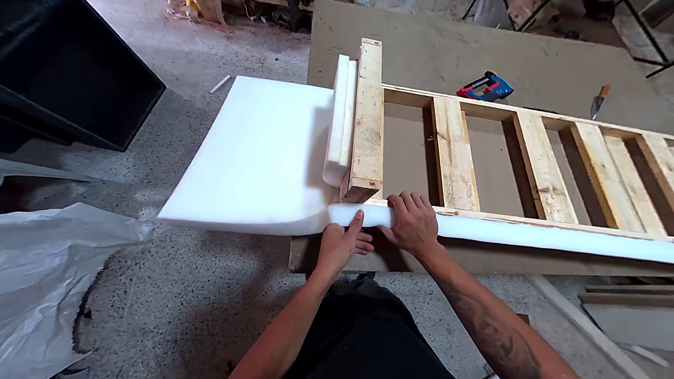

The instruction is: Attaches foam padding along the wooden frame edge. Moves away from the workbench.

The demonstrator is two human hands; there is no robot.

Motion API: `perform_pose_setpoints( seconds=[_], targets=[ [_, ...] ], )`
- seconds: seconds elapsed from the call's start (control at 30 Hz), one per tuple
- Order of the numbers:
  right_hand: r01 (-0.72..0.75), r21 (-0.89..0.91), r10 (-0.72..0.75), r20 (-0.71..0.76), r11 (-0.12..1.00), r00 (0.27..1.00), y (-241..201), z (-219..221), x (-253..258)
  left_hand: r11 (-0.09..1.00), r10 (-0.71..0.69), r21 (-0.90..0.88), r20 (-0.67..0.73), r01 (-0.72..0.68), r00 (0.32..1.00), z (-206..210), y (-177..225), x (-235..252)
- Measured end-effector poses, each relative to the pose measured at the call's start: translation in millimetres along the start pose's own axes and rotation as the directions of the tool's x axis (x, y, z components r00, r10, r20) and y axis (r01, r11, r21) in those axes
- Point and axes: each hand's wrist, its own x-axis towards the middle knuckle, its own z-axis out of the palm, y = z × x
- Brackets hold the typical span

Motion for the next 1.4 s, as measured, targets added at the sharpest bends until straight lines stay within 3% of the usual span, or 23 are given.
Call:
perform_pose_setpoints(
  seconds=[0.13, 0.2, 0.27, 0.37, 0.5, 0.57, 0.73, 0.8, 0.87, 0.93, 1.0, 1.07, 1.17, 1.3, 1.4],
  targets=[
    [0.011, -0.010, -0.011, -0.008, 1.000, 1.000, 1.9, 2.6, 5.7, 0.999, 0.026, -0.026, -0.062, -0.028, 0.998, 7.7, 11.2, 5.0],
    [0.034, 0.037, -0.036, 0.062, 0.999, 0.997, 3.8, -7.2, 7.7, 0.997, 0.048, -0.052, -0.066, -0.052, 0.997, 10.7, 4.9, 2.4],
    [0.079, 0.109, -0.095, 0.153, 0.991, 0.984, 12.0, -22.6, 1.9, 0.997, 0.075, -0.025, 0.018, -0.074, 0.997, 4.4, -9.8, -5.4],
    [0.114, 0.057, -0.122, 0.186, 0.992, 0.975, 34.9, -28.6, -15.5, 0.997, 0.050, -0.070, 0.129, -0.041, 0.990, -1.0, -19.9, -8.5],
    [0.094, 0.034, -0.099, 0.158, 0.995, 0.982, 39.0, -11.6, -13.9, 0.943, 0.060, -0.328, -0.001, -0.057, 0.998, 19.9, -18.6, 11.1],
    [0.113, 0.047, -0.119, 0.143, 0.992, 0.983, 42.5, -6.2, -8.6, 0.933, 0.046, -0.356, -0.033, -0.055, 0.998, 24.7, -18.4, 14.8],
    [0.155, 0.095, -0.168, 0.157, 0.983, 0.973, 49.3, -9.6, -5.5, 0.983, 0.097, -0.170, 0.138, -0.072, 0.986, -11.7, -38.9, 4.1],
    [0.163, 0.104, -0.177, 0.141, 0.981, 0.974, 48.4, -5.9, -4.3, 0.966, 0.036, -0.257, 0.049, -0.022, 0.998, -37.9, -54.6, -1.0],
    [0.170, 0.081, -0.178, 0.100, 0.982, 0.979, 51.3, -1.4, -3.7, 0.861, -0.001, -0.500, -0.184, -0.093, 0.983, -54.2, -58.9, 3.6],
    [0.175, 0.075, -0.180, 0.075, 0.982, 0.981, 52.3, 1.3, -3.6, 0.611, 0.007, -0.735, -0.367, -0.295, 0.930, -62.2, -52.1, 18.0],
    [0.182, 0.069, -0.187, 0.065, 0.981, 0.980, 53.2, 2.4, -2.3, 0.376, 0.006, -0.834, -0.433, -0.404, 0.901, -57.7, -33.2, 33.4],
    [0.196, 0.074, -0.201, 0.069, 0.978, 0.977, 56.3, 1.6, 1.6, 0.237, 0.042, -0.879, -0.417, -0.414, 0.908, -44.5, -15.0, 41.0],
    [0.182, 0.081, -0.191, 0.123, 0.980, 0.974, 56.3, -7.1, 5.0, 0.183, 0.102, -0.896, -0.393, -0.406, 0.914, -37.5, -7.9, 36.1],
    [0.111, 0.124, -0.130, 0.160, 0.986, 0.979, 26.3, -24.6, 9.3, 0.134, -0.001, -0.927, -0.355, -0.351, 0.935, -22.7, -12.4, 41.9],
    [0.085, 0.096, -0.095, 0.105, 0.992, 0.990, 6.2, -16.8, 12.1, 0.093, 0.029, -0.960, -0.263, -0.265, 0.964, -19.0, -22.1, 53.7]
  ],
)
